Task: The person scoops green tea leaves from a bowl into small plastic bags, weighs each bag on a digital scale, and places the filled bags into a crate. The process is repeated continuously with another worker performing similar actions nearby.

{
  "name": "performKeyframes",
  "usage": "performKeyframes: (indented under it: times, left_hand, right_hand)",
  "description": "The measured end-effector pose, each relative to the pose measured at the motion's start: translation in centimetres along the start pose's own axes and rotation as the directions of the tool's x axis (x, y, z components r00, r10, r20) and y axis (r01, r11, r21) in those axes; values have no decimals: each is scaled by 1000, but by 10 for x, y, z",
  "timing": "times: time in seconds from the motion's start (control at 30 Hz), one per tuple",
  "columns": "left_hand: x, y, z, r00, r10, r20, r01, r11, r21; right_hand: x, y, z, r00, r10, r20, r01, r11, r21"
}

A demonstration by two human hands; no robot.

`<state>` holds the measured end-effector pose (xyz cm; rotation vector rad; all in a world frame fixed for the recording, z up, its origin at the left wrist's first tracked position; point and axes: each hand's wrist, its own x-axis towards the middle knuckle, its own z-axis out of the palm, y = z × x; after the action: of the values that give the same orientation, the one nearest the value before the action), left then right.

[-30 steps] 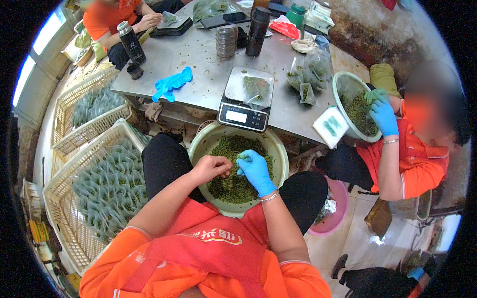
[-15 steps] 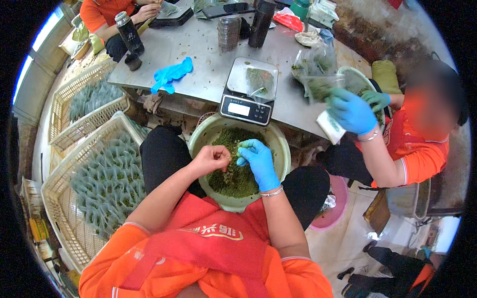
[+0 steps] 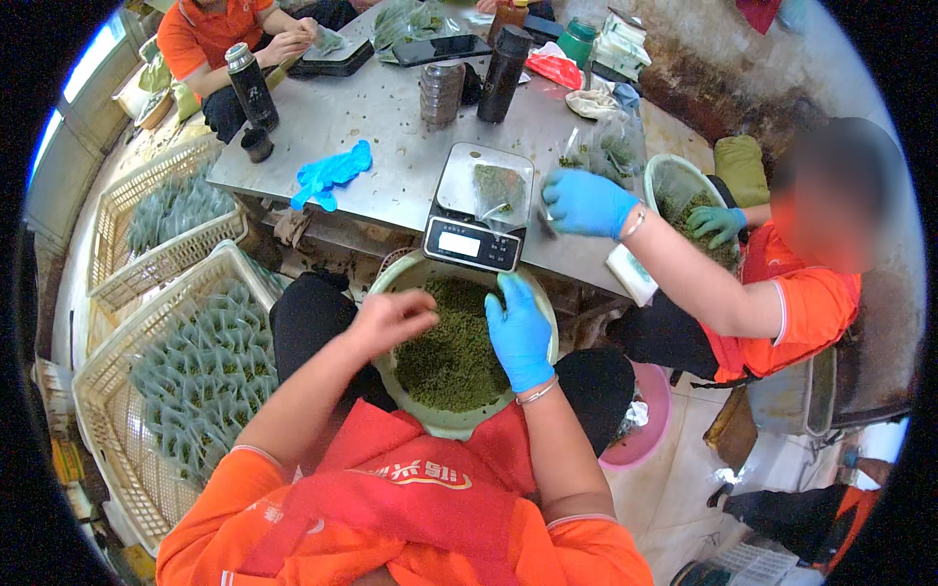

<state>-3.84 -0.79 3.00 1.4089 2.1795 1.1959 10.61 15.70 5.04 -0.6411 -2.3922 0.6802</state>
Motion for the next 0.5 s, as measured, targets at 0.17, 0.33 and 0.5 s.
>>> performKeyframes:
  times: [0.17, 0.33, 0.5]
  left_hand:
    - [49, -43, -39, 900, -283, -331, 185, 937, -296]
    - [47, -46, -28, 867, -272, -418, 265, 961, -75]
    - [62, -33, -32, 752, 305, -584, 65, 848, 526]
  right_hand:
    - [56, -10, 13, 994, -84, -66, 77, 991, -112]
    - [114, -1, 31, 996, 13, 94, 26, 911, -412]
    - [119, -50, 26, 924, -198, 327, 337, 825, -454]
